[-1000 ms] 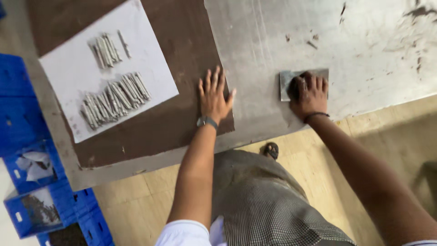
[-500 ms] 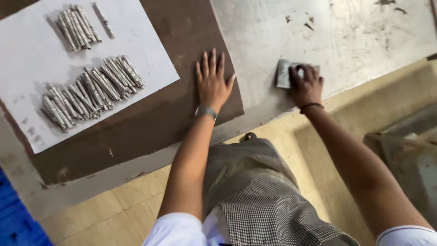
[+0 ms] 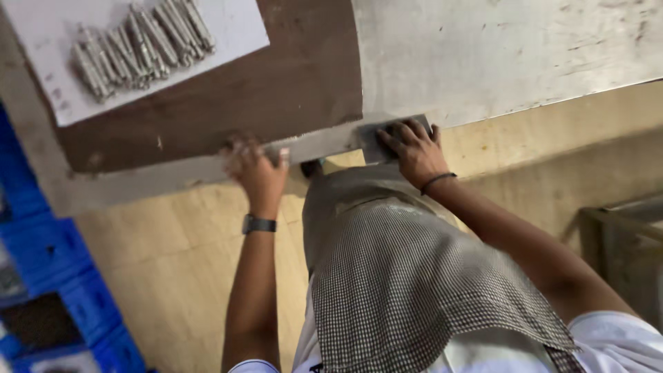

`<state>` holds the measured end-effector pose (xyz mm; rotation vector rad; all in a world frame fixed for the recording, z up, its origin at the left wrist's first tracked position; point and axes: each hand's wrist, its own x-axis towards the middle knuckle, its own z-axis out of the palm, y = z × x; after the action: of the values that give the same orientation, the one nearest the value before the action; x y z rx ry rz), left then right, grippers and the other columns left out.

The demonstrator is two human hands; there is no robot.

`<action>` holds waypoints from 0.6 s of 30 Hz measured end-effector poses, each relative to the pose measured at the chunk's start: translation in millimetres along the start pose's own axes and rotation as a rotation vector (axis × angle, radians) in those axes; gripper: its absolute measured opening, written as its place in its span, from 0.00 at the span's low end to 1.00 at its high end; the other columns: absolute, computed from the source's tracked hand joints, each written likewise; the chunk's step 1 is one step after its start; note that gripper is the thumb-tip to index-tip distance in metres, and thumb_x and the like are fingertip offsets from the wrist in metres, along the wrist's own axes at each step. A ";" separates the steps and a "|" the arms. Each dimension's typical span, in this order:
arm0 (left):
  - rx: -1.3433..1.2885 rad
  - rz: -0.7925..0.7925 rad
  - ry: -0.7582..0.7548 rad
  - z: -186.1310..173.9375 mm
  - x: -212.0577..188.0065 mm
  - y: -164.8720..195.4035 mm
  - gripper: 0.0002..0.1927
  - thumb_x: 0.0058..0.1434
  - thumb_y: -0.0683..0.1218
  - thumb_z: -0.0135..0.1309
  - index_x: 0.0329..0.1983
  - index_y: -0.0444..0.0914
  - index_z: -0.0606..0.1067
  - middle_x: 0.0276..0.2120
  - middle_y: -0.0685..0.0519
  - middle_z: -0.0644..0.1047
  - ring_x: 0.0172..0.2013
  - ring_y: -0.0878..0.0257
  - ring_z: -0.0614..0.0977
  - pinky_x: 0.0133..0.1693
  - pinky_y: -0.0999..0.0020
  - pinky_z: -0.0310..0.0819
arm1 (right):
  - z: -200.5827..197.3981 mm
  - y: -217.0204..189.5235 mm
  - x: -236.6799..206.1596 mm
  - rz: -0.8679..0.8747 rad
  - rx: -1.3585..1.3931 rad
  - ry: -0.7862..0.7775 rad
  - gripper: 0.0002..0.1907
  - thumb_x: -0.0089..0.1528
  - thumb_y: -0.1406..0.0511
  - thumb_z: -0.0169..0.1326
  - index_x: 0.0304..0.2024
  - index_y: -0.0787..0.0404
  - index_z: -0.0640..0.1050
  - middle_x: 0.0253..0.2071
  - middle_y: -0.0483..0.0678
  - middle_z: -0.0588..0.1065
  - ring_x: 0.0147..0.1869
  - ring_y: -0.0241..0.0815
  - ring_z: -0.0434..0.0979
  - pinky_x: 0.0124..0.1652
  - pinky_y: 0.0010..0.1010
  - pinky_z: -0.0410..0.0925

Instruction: The person sands small metal springs on a workbench using a sanding block. They repeatedly pick up springs, rub them against the block, and place them on a white sheet. The person also wipes the workbench surface with the sanding block between batches.

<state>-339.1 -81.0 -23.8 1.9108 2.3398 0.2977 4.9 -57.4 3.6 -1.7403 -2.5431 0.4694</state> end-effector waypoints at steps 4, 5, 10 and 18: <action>-0.461 0.391 -0.216 -9.7 -36.7 97.9 0.45 0.55 0.56 0.66 0.72 0.36 0.64 0.65 0.40 0.69 0.62 0.42 0.73 0.61 0.50 0.69 | -4.0 0.2 14.2 0.002 0.027 -0.128 0.35 0.55 0.59 0.57 0.67 0.44 0.69 0.69 0.44 0.64 0.75 0.50 0.57 0.62 0.79 0.42; -0.535 0.510 -0.226 -7.3 -42.0 122.2 0.44 0.52 0.53 0.65 0.69 0.31 0.64 0.66 0.35 0.68 0.61 0.39 0.73 0.58 0.53 0.70 | -4.8 1.1 17.4 -0.027 0.016 -0.140 0.37 0.52 0.57 0.59 0.66 0.46 0.70 0.68 0.45 0.65 0.74 0.50 0.58 0.63 0.77 0.44; -0.201 0.489 -0.184 19.0 -27.2 170.2 0.27 0.63 0.43 0.51 0.65 0.27 0.66 0.65 0.37 0.71 0.59 0.42 0.75 0.58 0.54 0.72 | 2.9 5.7 27.8 -0.195 0.047 0.056 0.27 0.63 0.62 0.54 0.66 0.57 0.74 0.67 0.50 0.70 0.73 0.52 0.64 0.68 0.52 0.59; -0.193 0.578 -0.116 32.2 -12.3 103.8 0.27 0.63 0.40 0.45 0.66 0.29 0.70 0.64 0.42 0.73 0.53 0.48 0.78 0.55 0.56 0.74 | 35.6 -32.1 41.8 -0.196 0.012 0.108 0.21 0.64 0.65 0.49 0.59 0.60 0.77 0.62 0.49 0.74 0.67 0.50 0.70 0.64 0.47 0.66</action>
<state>-230.6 -70.5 -33.1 2.3826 1.5778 0.4237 -46.7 -38.1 -28.2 -1.4490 -2.5924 0.3693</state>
